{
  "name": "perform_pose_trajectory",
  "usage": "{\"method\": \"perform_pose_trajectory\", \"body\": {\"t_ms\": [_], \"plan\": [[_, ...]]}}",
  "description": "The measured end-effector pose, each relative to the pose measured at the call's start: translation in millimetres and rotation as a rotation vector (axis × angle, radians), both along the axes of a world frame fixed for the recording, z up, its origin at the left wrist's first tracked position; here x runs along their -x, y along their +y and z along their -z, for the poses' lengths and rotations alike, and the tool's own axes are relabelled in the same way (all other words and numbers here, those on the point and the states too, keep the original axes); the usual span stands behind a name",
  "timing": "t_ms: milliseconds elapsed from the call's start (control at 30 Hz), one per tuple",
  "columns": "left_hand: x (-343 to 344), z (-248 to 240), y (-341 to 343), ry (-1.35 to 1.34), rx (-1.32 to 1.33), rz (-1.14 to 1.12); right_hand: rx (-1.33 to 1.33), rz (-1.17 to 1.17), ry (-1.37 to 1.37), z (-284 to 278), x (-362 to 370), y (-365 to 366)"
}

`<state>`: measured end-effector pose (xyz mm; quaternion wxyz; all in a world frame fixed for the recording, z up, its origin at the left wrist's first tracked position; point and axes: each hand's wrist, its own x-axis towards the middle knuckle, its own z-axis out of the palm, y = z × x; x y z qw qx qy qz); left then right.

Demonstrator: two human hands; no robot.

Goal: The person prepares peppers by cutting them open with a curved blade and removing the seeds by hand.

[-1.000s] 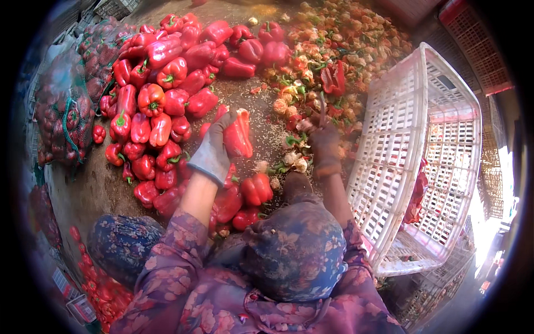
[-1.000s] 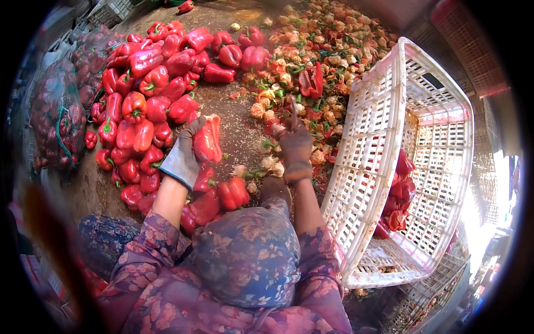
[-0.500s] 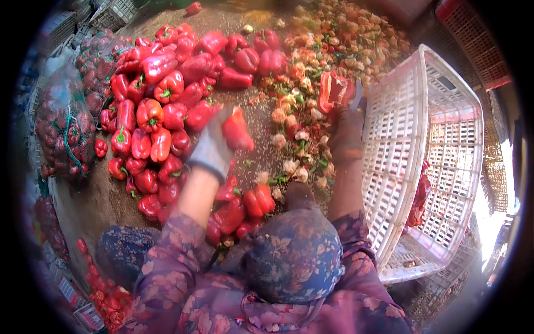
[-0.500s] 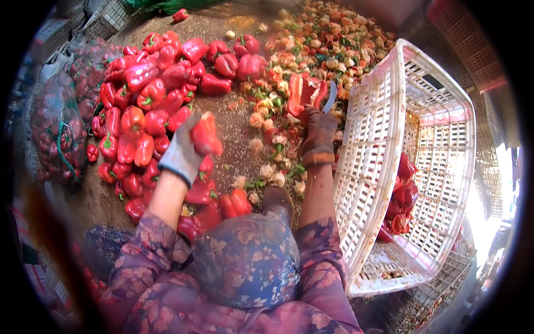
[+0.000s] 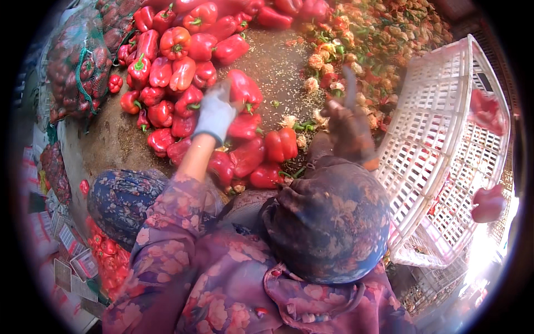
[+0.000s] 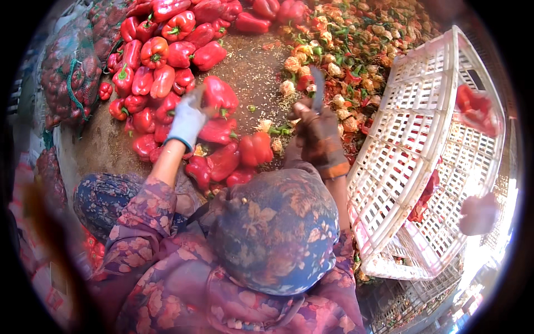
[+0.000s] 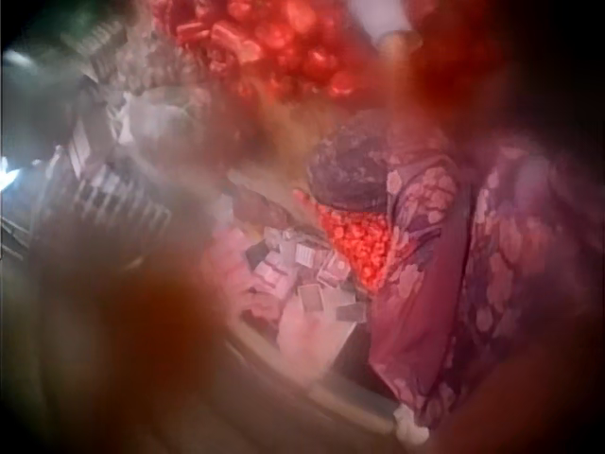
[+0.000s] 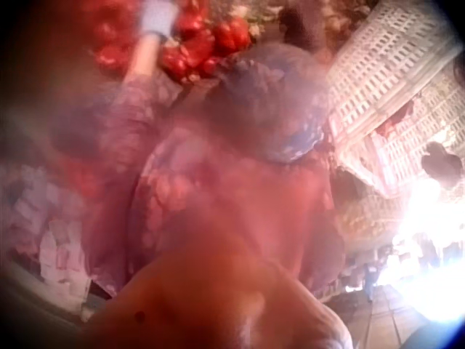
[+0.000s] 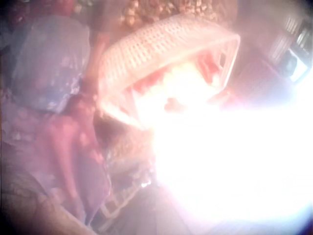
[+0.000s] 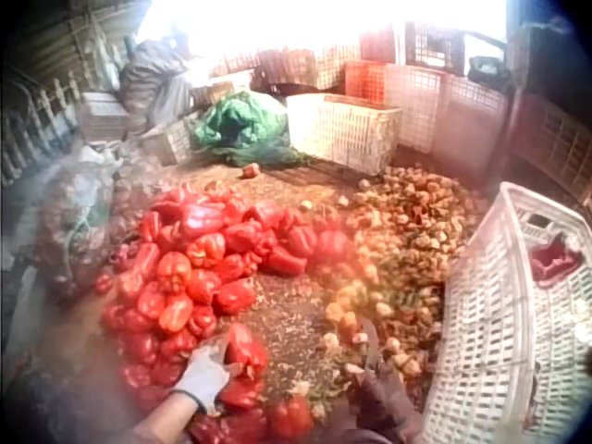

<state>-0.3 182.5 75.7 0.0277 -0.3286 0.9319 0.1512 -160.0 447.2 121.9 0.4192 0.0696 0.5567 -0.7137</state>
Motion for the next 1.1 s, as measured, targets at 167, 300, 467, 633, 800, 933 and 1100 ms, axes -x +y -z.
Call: {"method": "perform_pose_trajectory", "body": {"t_ms": [167,300,467,633,800,933,1100], "plan": [[-6,55,-39,-0.113,0.66,0.739,-0.165,-0.248,0.053,39,-23,-23],[51,12,-17,-0.315,0.221,0.907,-0.104,-0.234,-0.09,49,-21,-21],[65,36,3,0.017,-0.356,-0.041,-0.362,-0.318,0.084,81,-22,-29],[55,27,16,0.36,-0.784,-0.291,-0.362,-0.515,0.094,62,-8,-68],[59,40,13,0.397,-0.674,-0.254,-0.288,-0.818,0.673,125,-8,-95],[57,53,20,0.958,-1.296,-0.711,-0.262,-1.266,0.845,94,-30,-73],[48,38,28,0.872,-1.514,-0.546,-0.305,-0.471,0.297,60,7,-67]]}}
